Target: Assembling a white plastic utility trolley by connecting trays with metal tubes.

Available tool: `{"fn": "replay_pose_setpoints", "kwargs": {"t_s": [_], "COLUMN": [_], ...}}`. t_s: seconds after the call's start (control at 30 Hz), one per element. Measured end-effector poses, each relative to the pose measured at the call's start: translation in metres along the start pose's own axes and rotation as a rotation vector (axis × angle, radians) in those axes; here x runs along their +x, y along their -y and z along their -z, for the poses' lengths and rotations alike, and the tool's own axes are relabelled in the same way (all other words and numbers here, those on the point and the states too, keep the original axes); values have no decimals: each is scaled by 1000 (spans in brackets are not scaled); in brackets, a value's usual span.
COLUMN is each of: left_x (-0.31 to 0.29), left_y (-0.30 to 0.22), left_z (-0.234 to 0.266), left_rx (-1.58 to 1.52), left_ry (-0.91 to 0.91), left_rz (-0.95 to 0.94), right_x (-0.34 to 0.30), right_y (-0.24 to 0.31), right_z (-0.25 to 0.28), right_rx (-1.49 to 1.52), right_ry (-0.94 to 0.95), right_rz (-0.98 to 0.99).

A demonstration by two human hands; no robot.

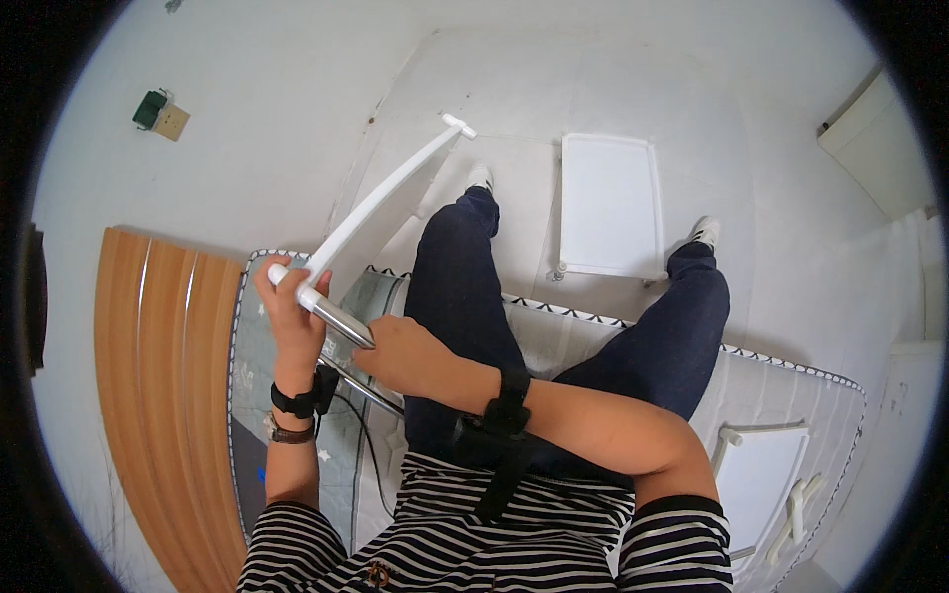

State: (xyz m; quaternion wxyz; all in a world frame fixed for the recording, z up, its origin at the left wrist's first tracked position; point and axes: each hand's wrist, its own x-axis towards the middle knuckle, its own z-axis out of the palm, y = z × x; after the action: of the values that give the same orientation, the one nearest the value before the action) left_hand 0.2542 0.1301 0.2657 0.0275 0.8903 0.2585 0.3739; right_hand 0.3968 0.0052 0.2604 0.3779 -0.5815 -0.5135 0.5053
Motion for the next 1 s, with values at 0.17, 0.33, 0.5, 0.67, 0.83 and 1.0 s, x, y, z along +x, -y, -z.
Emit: {"fn": "replay_pose_setpoints", "kwargs": {"t_s": [0.17, 0.33, 0.5, 0.67, 0.83, 1.0], "left_x": [-6, 6, 3, 3, -1, -2], "left_y": [1, -1, 1, 0, 4, 5], "left_z": [-11, -12, -17, -12, -8, -4], "left_rx": [-40, -58, -91, -37, -59, -24], "left_ry": [-7, -10, -7, -28, -61, -19], "left_rz": [-27, -44, -22, -17, -58, -59], "right_x": [-1, 5, 7, 0, 4, 8], "right_y": [-11, -11, -20, -28, -12, -8], "right_z": [5, 22, 17, -9, 12, 21], "right_rx": [59, 379, 390, -143, -30, 234], "right_ry": [-12, 291, 293, -265, 25, 292], "right_rz": [-33, -255, -214, 173, 24, -193]}}
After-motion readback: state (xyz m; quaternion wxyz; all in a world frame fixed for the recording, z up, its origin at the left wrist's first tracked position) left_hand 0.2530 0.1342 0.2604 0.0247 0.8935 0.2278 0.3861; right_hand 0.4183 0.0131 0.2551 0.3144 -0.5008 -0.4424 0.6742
